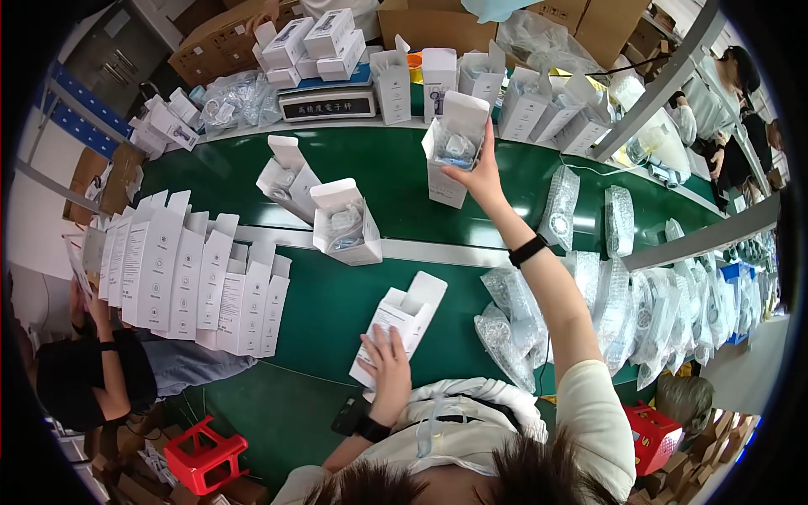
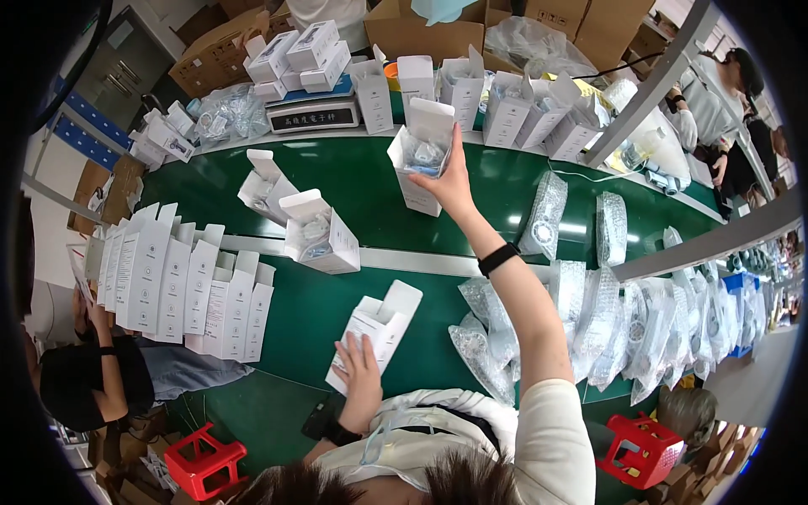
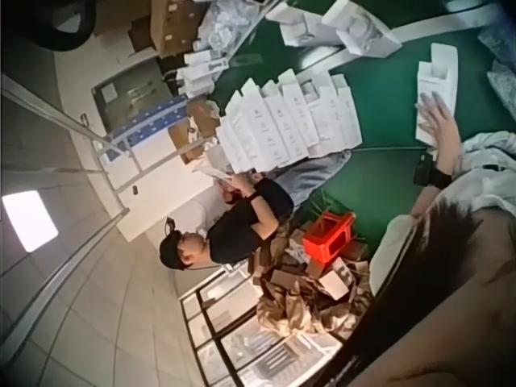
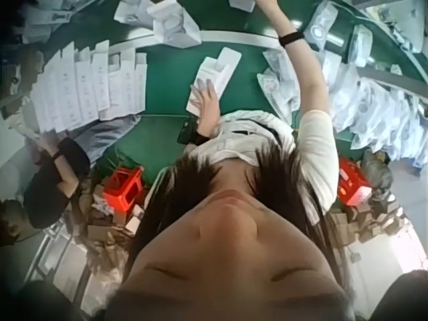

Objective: Packaging small electronic or industrial components into white boxes on an assembly line.

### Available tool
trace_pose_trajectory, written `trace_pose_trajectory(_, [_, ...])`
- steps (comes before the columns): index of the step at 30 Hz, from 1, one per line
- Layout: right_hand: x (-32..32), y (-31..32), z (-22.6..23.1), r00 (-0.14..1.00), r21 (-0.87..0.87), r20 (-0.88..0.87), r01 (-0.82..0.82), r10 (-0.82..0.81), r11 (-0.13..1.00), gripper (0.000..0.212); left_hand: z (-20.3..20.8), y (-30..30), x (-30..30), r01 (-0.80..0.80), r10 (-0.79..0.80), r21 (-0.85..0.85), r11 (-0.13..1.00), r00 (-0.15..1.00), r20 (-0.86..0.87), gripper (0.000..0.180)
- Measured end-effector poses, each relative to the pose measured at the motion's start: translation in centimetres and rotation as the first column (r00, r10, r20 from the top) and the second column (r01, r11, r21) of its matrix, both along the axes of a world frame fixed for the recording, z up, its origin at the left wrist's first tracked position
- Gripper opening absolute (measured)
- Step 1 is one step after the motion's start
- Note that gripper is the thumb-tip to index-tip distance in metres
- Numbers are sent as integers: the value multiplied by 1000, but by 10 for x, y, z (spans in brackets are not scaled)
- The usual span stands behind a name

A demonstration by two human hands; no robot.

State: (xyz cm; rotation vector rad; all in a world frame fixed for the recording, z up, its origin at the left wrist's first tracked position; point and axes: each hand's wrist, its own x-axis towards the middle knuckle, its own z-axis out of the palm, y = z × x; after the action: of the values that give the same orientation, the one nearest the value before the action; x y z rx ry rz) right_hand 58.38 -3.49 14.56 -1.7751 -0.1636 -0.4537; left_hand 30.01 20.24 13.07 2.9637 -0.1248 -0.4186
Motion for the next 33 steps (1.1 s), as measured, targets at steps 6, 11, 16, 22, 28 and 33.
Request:
trace_pose_trajectory(6, [20,3,-25,961,-233,93,274,-259,933,111,25,2,31,-25,-27,-207,978,970,-240,77])
trace_pose_trajectory(11, [-34,31,24,887,-513,460,229,40,827,105,10,27,69,-124,17,-416,901,968,-250,78])
trace_pose_trajectory(16, [-56,139,1,945,-400,-38,-312,325,862,110,-50,28,82,64,-207,-650,757,967,-146,77])
trace_pose_trajectory(22, [-66,133,-7,913,1,-153,-383,378,924,115,-22,26,88,-251,-273,-787,564,843,-464,84])
trace_pose_trajectory(28, [-92,23,44,986,182,-109,-105,126,978,121,-1,40,83,-373,-245,-876,305,858,-451,87])
trace_pose_trajectory(33, [-16,-24,15,991,37,-104,86,-82,996,119,21,28,97,-138,-272,-954,266,939,-212,93])
